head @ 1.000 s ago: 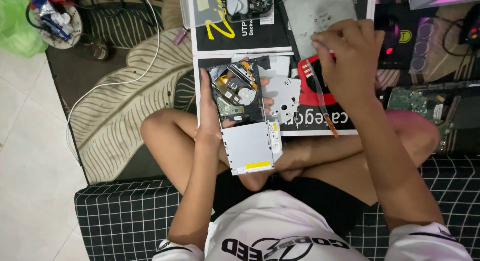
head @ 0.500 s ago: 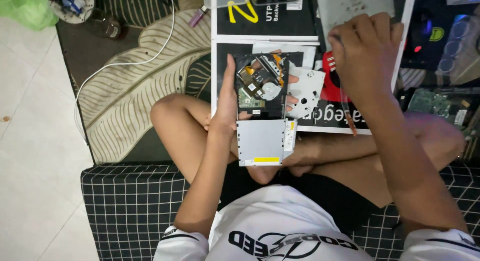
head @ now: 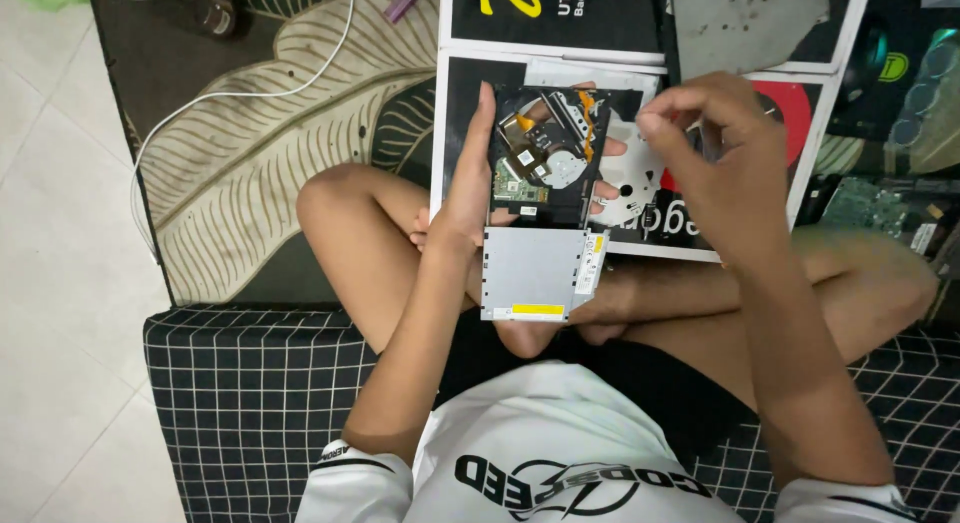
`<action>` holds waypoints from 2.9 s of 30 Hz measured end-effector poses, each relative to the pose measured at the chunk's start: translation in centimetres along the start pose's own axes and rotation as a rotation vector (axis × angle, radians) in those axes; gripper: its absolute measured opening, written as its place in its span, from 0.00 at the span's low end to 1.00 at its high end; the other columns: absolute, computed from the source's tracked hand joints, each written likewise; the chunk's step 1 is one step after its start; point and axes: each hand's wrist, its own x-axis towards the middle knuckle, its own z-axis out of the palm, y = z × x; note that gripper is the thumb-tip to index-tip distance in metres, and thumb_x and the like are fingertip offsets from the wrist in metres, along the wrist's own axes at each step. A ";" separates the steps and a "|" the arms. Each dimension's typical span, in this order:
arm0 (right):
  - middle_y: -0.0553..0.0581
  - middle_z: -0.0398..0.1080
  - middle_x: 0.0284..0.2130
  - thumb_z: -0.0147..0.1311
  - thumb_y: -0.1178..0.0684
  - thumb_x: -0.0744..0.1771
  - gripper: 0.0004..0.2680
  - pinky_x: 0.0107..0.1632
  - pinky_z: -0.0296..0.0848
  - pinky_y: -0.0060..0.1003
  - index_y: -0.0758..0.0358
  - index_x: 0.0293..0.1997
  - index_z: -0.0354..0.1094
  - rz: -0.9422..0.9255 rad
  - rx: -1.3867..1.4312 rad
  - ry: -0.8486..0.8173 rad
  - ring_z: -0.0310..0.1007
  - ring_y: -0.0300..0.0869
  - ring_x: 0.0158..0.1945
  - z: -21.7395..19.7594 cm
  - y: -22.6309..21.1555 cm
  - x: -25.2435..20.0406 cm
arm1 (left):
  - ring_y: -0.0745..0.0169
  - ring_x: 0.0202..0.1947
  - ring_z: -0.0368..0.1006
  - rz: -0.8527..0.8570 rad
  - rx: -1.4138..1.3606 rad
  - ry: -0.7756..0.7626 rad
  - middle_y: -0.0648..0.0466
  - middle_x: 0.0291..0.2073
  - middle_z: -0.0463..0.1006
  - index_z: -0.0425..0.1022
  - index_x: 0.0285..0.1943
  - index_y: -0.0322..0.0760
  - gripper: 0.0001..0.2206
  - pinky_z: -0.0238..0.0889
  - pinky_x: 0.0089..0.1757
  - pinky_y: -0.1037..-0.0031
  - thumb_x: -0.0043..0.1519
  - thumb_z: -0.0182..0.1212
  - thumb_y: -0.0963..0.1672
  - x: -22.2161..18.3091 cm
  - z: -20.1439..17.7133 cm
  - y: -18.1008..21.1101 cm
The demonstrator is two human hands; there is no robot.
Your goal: Repairing an optical drive by soldering internal components and inspecting the assembly.
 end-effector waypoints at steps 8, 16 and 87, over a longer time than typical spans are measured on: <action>0.46 0.70 0.36 0.55 0.57 0.71 0.04 0.42 0.62 0.18 0.62 0.49 0.72 0.401 0.568 -0.056 0.61 0.26 0.36 0.3 0.3 -1.1 | 0.32 0.44 0.81 0.015 -0.036 -0.004 0.32 0.55 0.78 0.58 0.77 0.27 0.42 0.78 0.45 0.53 0.67 0.37 0.63 -0.3 0.5 0.0; 0.56 0.71 0.41 0.52 0.58 0.71 0.02 0.48 0.64 0.30 0.63 0.45 0.69 0.421 1.234 -0.220 0.64 0.36 0.42 -0.2 0.3 -2.4 | 0.36 0.42 0.82 0.032 0.031 0.036 0.33 0.54 0.79 0.62 0.75 0.30 0.41 0.78 0.44 0.56 0.66 0.38 0.63 -0.5 1.1 0.3; 0.46 0.65 0.30 0.64 0.52 0.68 0.08 0.40 0.58 0.26 0.56 0.39 0.64 0.216 1.641 -0.081 0.58 0.32 0.35 0.2 -2.0 -9.4 | 0.34 0.39 0.81 -0.005 -0.025 0.175 0.30 0.50 0.79 0.62 0.72 0.30 0.40 0.78 0.39 0.55 0.63 0.38 0.63 -0.1 1.6 -0.1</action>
